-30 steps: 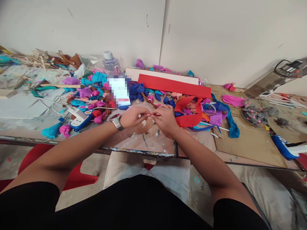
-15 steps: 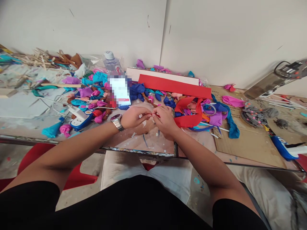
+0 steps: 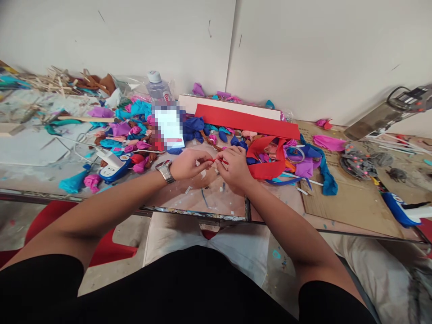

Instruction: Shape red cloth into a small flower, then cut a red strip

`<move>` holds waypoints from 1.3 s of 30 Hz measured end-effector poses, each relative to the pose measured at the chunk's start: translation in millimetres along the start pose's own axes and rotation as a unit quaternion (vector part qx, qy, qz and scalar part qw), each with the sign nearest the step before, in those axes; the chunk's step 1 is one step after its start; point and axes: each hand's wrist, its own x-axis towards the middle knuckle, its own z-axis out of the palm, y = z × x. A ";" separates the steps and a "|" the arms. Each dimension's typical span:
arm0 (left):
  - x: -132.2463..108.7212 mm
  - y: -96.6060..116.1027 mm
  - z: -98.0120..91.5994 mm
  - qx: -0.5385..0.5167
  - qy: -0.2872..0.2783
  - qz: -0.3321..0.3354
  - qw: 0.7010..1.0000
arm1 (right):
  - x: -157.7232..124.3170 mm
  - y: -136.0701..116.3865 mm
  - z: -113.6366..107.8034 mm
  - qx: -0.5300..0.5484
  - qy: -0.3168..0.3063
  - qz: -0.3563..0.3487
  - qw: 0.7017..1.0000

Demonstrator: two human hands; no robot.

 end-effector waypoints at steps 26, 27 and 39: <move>3.4 -11.9 9.9 -0.468 -0.075 -0.196 0.858 | 0.1 -2.7 -3.5 -0.025 0.011 -0.037 0.999; 3.5 -11.8 9.5 -0.460 -0.078 -0.192 0.863 | 0.2 -2.8 -3.8 -0.026 0.009 -0.037 0.999; 4.6 -8.0 7.8 -0.381 -0.069 -0.143 0.911 | 0.1 -0.2 -3.6 -0.035 0.000 -0.041 0.999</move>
